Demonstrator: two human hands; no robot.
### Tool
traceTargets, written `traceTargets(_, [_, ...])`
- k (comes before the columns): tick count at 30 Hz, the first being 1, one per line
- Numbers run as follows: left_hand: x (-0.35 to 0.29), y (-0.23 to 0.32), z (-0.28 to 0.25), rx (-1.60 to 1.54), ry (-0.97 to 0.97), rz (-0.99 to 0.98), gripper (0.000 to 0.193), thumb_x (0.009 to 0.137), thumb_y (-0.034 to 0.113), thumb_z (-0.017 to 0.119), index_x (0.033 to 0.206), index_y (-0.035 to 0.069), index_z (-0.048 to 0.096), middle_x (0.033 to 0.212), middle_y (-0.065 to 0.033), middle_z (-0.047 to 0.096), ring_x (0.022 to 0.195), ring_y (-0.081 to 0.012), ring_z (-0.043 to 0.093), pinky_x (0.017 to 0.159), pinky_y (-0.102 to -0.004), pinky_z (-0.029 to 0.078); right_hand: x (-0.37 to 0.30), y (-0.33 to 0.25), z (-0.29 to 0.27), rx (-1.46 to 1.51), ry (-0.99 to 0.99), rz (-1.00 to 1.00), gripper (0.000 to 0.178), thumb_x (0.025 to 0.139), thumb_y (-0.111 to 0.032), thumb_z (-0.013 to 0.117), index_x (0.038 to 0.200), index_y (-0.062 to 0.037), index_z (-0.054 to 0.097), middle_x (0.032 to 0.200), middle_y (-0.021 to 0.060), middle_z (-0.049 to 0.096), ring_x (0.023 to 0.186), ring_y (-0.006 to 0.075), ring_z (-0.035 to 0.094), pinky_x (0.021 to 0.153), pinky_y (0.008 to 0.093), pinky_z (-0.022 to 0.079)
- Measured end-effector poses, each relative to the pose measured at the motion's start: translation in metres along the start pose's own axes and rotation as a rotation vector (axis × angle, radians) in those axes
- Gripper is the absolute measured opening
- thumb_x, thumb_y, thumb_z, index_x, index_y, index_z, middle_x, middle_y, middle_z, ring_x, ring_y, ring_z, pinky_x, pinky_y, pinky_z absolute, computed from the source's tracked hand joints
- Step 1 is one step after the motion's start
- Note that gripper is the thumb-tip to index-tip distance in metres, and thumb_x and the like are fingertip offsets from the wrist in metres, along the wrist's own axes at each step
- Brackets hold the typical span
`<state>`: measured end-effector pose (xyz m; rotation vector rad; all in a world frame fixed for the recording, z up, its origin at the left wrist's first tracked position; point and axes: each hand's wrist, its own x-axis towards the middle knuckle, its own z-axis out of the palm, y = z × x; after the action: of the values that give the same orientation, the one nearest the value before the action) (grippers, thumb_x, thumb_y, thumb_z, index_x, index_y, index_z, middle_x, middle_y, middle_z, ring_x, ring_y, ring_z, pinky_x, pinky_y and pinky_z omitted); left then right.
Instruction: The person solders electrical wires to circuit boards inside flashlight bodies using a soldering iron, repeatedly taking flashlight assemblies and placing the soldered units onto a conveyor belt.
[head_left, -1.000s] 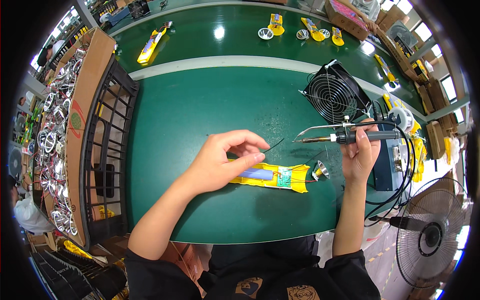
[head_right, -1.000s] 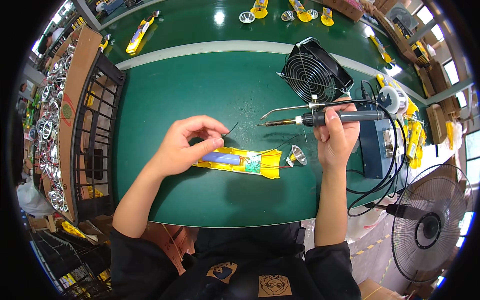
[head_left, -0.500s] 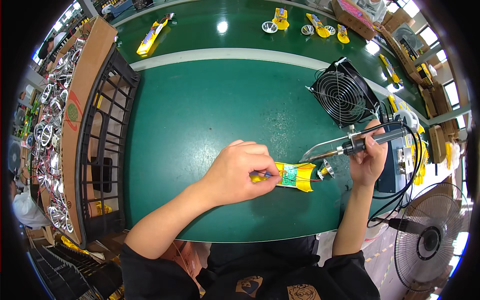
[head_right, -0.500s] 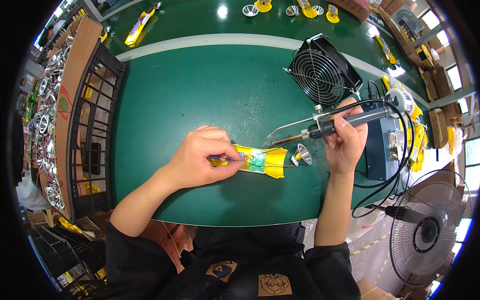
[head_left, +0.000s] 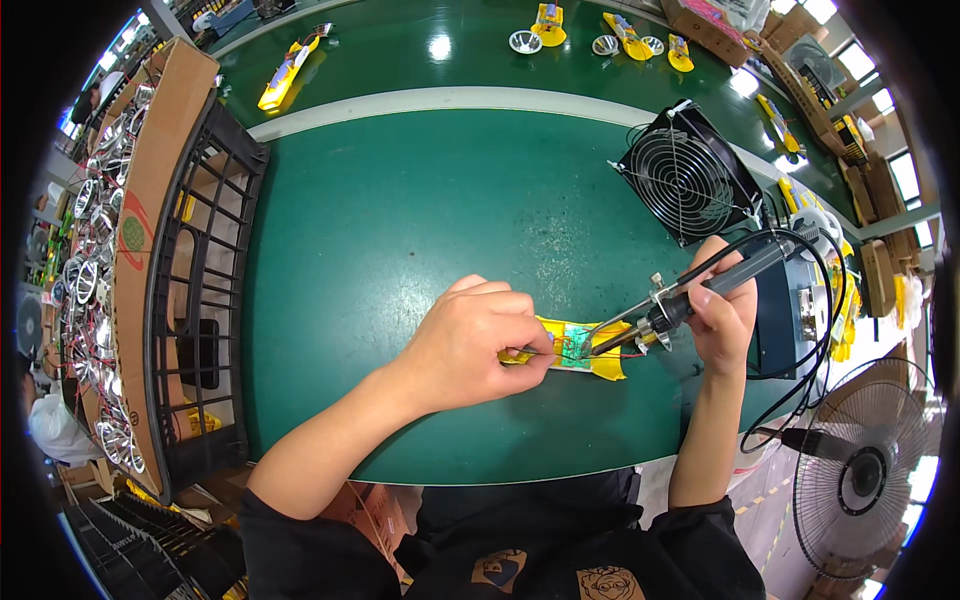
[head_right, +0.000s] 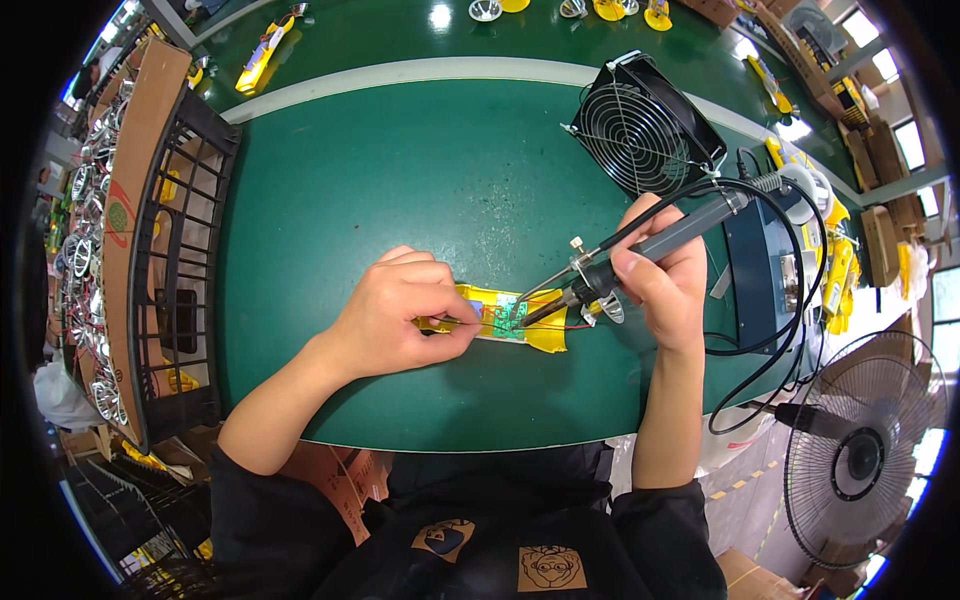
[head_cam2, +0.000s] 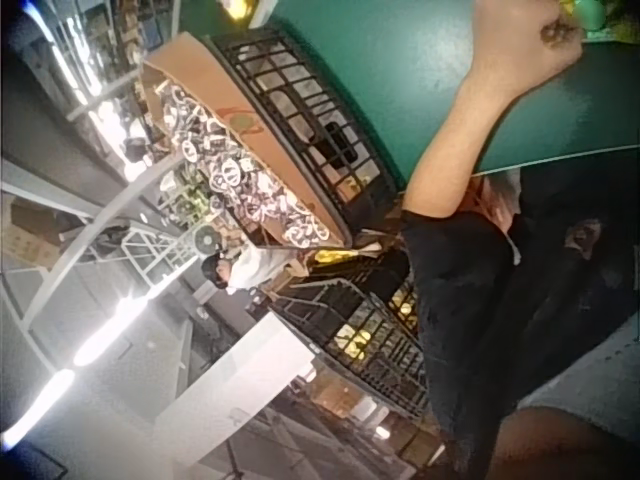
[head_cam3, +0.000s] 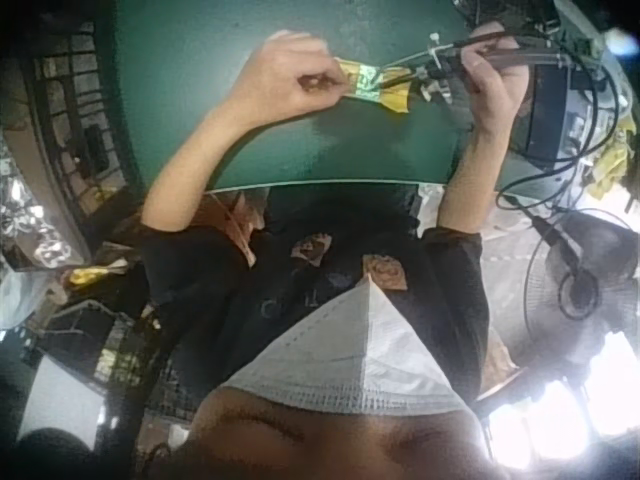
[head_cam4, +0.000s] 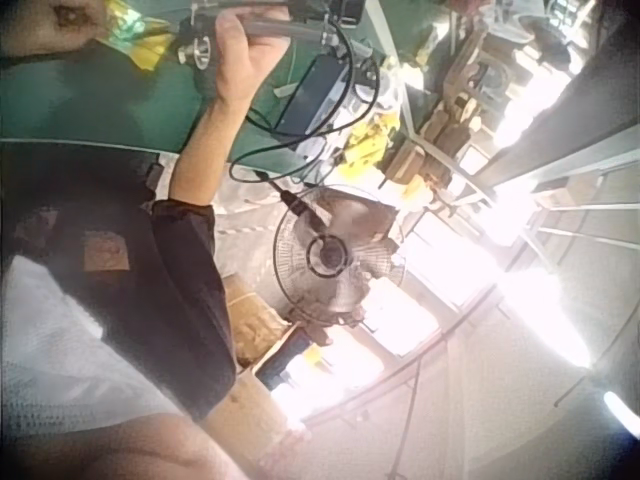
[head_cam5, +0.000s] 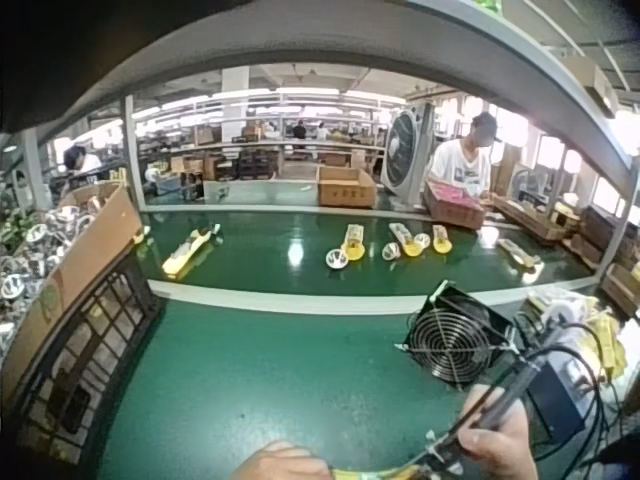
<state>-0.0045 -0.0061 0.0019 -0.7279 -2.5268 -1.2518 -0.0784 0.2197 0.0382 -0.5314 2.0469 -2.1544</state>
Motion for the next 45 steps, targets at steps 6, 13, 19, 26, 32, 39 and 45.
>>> traceTargets(6, [-0.0012, -0.0018, 0.0018, 0.004, 0.01, 0.017, 0.008, 0.057, 0.012, 0.065, 0.058, 0.012, 0.057, 0.055, 0.0023, 0.045, 0.055, -0.0156, 0.046, 0.053, -0.0291, 0.032, -0.0011, 0.0003, -0.0014, 0.0, -0.045, 0.033, 0.02, 0.064, -0.015, 0.058, 0.068, 0.0, 0.045, 0.055, -0.0015, 0.039, 0.041, 0.0023, 0.031, 0.038, 0.0169, 0.022])
traceTargets(13, [-0.0001, -0.003, 0.0019, 0.01, -0.01, 0.025, 0.008, 0.057, 0.012, 0.065, 0.058, 0.012, 0.057, 0.055, 0.0017, 0.044, 0.055, -0.0162, 0.045, 0.053, -0.0291, 0.033, -0.0018, 0.0008, -0.0009, -0.001, -0.038, 0.009, 0.019, 0.064, -0.012, 0.058, 0.067, 0.0013, 0.045, 0.064, 0.0014, 0.041, 0.044, 0.0032, 0.033, 0.039, 0.0175, 0.023])
traceTargets(19, [-0.0001, -0.0032, -0.0012, 0.026, -0.024, 0.046, 0.011, 0.057, 0.008, 0.067, 0.061, 0.013, 0.058, 0.054, 0.0024, 0.046, 0.052, -0.0144, 0.047, 0.056, -0.0268, 0.035, -0.001, 0.0007, 0.0005, -0.009, -0.037, -0.009, 0.018, 0.064, -0.013, 0.058, 0.068, 0.0005, 0.045, 0.058, -0.0004, 0.039, 0.043, 0.0026, 0.032, 0.039, 0.0171, 0.022])
traceTargets(26, [-0.0001, -0.0033, 0.0002, 0.021, -0.008, 0.047, 0.011, 0.056, 0.008, 0.067, 0.061, 0.013, 0.058, 0.054, 0.0023, 0.047, 0.052, -0.0143, 0.047, 0.055, -0.0266, 0.034, -0.0014, 0.001, -0.0026, -0.003, -0.049, -0.008, 0.018, 0.064, -0.013, 0.057, 0.069, 0.0, 0.045, 0.056, -0.0014, 0.039, 0.042, 0.0023, 0.032, 0.039, 0.0172, 0.022])
traceTargets(32, [0.0001, -0.0022, 0.0003, 0.005, 0.004, 0.047, 0.012, 0.056, 0.008, 0.067, 0.061, 0.013, 0.058, 0.054, 0.0024, 0.046, 0.051, -0.0141, 0.046, 0.054, -0.0265, 0.033, -0.0015, 0.001, -0.0007, -0.041, -0.028, -0.017, 0.019, 0.063, -0.015, 0.057, 0.069, -0.0011, 0.045, 0.055, -0.0019, 0.038, 0.041, 0.0023, 0.031, 0.038, 0.0168, 0.021])
traceTargets(39, [0.0, -0.0027, 0.0004, 0.017, 0.005, 0.051, 0.012, 0.056, 0.008, 0.067, 0.061, 0.013, 0.058, 0.054, 0.0022, 0.046, 0.051, -0.0146, 0.046, 0.054, -0.0267, 0.034, 0.0026, 0.0014, -0.0049, 0.179, 0.087, -0.119, 0.02, 0.067, -0.016, 0.056, 0.071, -0.0036, 0.041, 0.054, -0.0015, 0.039, 0.04, 0.0018, 0.027, 0.038, 0.0159, 0.021])
traceTargets(45, [0.0004, -0.0029, -0.0006, 0.018, -0.004, 0.041, 0.012, 0.057, 0.009, 0.068, 0.061, 0.013, 0.058, 0.056, 0.0024, 0.049, 0.052, -0.0143, 0.047, 0.054, -0.0267, 0.034, 0.0045, -0.0023, -0.0037, 0.312, 0.153, -0.156, 0.014, 0.074, -0.012, 0.05, 0.075, -0.0048, 0.039, 0.049, -0.0023, 0.038, 0.037, 0.0017, 0.028, 0.037, 0.016, 0.022])
